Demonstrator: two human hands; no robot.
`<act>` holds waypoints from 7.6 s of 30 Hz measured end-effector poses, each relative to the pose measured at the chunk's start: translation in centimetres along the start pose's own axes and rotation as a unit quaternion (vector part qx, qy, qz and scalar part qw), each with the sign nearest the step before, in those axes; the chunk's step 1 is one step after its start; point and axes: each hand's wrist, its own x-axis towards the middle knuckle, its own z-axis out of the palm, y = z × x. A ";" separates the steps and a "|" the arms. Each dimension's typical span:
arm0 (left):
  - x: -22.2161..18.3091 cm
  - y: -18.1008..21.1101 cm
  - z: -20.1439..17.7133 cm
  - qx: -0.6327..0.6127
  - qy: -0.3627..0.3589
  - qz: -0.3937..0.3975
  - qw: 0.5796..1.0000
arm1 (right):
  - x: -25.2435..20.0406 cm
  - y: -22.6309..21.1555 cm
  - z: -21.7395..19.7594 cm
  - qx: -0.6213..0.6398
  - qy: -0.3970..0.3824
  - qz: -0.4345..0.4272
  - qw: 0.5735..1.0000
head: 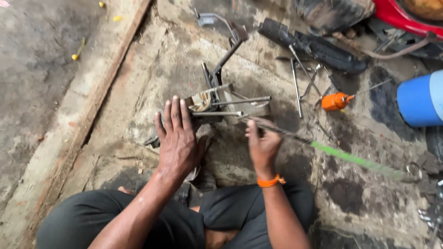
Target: Repairing and assembling a motorcycle bracket using a hacksaw and pins.
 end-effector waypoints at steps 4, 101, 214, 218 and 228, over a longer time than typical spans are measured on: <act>-0.5 -0.1 -0.1 -0.001 -0.011 0.009 1.000 | 0.1 1.0 -0.8 -0.004 0.055 0.015 0.998; 4.1 -4.7 2.1 -0.081 0.060 -0.006 0.995 | 3.1 2.0 -0.7 -0.258 -0.051 -0.025 0.964; 6.0 -1.6 0.7 -0.076 0.144 0.064 0.985 | 6.8 -1.6 7.5 -0.299 -0.112 -0.255 0.912; 5.2 -1.7 0.9 -0.065 0.114 0.065 0.989 | 8.1 -3.2 8.5 -0.297 -0.071 -0.263 0.915; 5.6 -1.6 0.4 -0.075 0.115 0.075 0.988 | 8.2 -0.7 8.1 -0.252 -0.060 -0.281 0.924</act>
